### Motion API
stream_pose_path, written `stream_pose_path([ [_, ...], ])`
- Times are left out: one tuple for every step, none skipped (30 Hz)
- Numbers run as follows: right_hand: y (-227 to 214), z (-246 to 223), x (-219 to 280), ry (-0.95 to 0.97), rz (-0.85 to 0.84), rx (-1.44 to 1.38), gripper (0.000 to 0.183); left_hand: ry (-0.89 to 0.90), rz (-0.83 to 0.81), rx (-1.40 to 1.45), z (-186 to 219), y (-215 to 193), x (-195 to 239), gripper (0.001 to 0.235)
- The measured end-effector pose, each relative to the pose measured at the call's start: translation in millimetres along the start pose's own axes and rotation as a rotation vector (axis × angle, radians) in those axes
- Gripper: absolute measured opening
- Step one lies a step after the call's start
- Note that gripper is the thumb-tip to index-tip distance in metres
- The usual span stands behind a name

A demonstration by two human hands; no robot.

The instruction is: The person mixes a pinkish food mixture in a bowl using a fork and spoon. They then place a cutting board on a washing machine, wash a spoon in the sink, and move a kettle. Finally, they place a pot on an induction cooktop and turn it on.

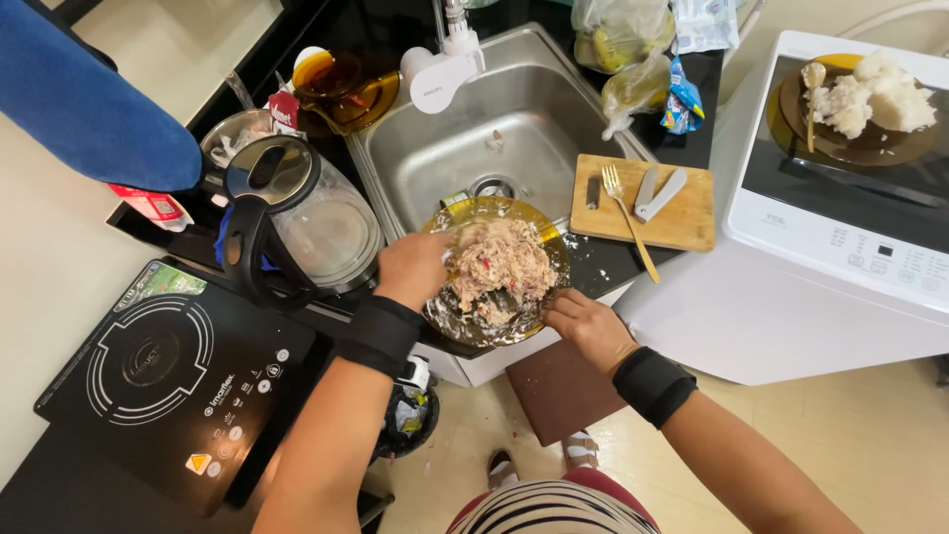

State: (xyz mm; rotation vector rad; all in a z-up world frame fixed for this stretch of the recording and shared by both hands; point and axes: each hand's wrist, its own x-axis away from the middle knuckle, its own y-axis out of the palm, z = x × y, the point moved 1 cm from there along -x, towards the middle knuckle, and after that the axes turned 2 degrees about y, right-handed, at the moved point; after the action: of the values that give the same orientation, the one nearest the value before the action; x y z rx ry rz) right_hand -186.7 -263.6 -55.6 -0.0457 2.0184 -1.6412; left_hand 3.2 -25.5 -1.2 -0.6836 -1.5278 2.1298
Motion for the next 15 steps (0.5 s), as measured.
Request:
stream_pose_path([
  [0, 1, 1, 0.000, 0.000, -0.001, 0.028, -0.001, -0.001, -0.001, 4, 1, 3, 0.041],
  [1, 1, 1, -0.003, 0.027, 0.007, 0.027, 0.031, -0.010, -0.025, 8, 3, 5, 0.034],
  [1, 3, 1, -0.007, 0.055, 0.018, 0.026, 0.062, -0.016, -0.049, 11, 4, 7, 0.027],
  [-1, 3, -2, -0.010, 0.056, 0.018, 0.026, 0.060, -0.013, -0.050, 19, -7, 15, 0.027],
  [-2, 2, -2, -0.006, 0.068, 0.004, 0.027, 0.154, 0.098, -0.026, 29, -18, 25, 0.031],
  [-4, 0, -2, -0.001, 0.080, -0.009, 0.027, 0.248, 0.210, -0.003, 38, -30, 35, 0.034],
  [-4, -1, -2, -0.001, 0.077, -0.011, 0.027, 0.246, 0.209, -0.001, 42, -37, 43, 0.034],
  [-5, -2, -2, 0.005, 0.073, -0.034, 0.026, 0.303, 0.276, -0.043, 46, -45, 52, 0.034],
  [-7, -2, -3, 0.012, 0.072, -0.054, 0.025, 0.362, 0.345, -0.086, 51, -53, 60, 0.035],
  [-6, -1, -2, 0.013, 0.072, -0.053, 0.025, 0.363, 0.345, -0.085, 52, -60, 65, 0.035],
  [-5, 0, -2, 0.033, 0.068, -0.062, 0.024, 0.315, 0.350, -0.087, 51, -68, 70, 0.031],
  [-4, -1, -2, 0.052, 0.064, -0.071, 0.023, 0.268, 0.354, -0.089, 51, -75, 76, 0.027],
  [-5, -2, -3, 0.050, 0.058, -0.075, 0.023, 0.261, 0.351, -0.087, 49, -75, 80, 0.027],
  [-6, -4, -3, 0.079, 0.021, -0.072, 0.023, 0.216, 0.335, -0.038, 47, -76, 85, 0.030],
  [-8, -4, -6, 0.105, -0.011, -0.065, 0.022, 0.173, 0.324, 0.008, 45, -77, 88, 0.032],
])
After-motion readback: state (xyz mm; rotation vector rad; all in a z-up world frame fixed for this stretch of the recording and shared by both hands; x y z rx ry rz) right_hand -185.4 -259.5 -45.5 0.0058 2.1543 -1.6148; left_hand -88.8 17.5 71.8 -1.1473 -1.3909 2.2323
